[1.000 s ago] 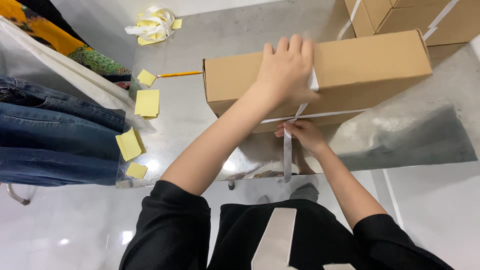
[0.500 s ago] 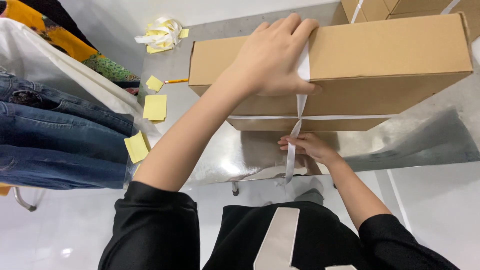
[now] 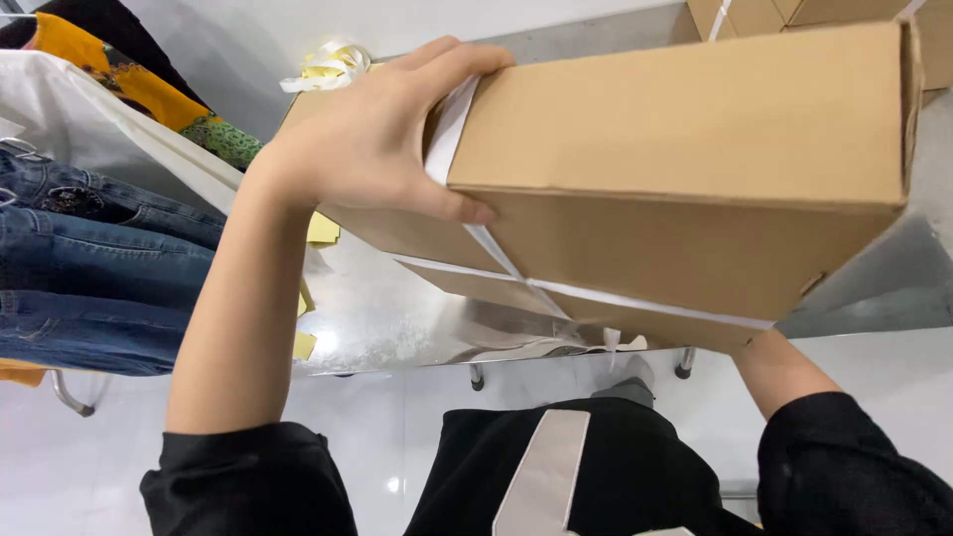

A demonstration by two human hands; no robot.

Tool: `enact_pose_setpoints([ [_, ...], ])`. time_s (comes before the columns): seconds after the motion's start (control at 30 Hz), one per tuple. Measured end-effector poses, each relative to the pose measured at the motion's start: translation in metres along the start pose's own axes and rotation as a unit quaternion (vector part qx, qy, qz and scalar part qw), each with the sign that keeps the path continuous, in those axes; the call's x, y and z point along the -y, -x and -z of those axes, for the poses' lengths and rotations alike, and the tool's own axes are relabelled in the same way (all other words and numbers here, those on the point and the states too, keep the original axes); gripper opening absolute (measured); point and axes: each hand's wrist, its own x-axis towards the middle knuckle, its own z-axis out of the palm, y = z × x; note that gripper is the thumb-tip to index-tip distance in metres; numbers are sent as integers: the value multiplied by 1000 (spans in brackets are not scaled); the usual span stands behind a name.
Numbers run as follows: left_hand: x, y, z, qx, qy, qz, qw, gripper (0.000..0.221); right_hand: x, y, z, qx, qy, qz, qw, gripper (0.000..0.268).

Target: The person wraps a folded checkered garment in a clear plastic bag, places it into a cardboard box, and closes the box. Then, the person ties a white ribbon around the box, forming a bow on top.

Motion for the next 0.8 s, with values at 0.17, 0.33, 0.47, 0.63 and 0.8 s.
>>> enact_pose_setpoints([
  [0.17, 2, 12, -27, -4, 4, -81, 997, 104, -13, -41, 28, -119, 56, 195, 972, 33],
  [0.33, -12, 18, -89, -36, -62, -136, 988, 110, 7, -82, 51, -212, 97, 340, 911, 27],
  [0.47, -17, 22, -160, -172, -160, -132, 963, 98, 46, -90, 73, -204, 45, 401, 892, 34],
  [0.63, -5, 13, -240, -263, -198, -105, 938, 65, 58, -86, 70, -205, 88, 424, 878, 36],
  [0.8, 5, 3, -297, -333, -257, -52, 906, 51, 65, -66, 64, -261, 107, 460, 842, 31],
])
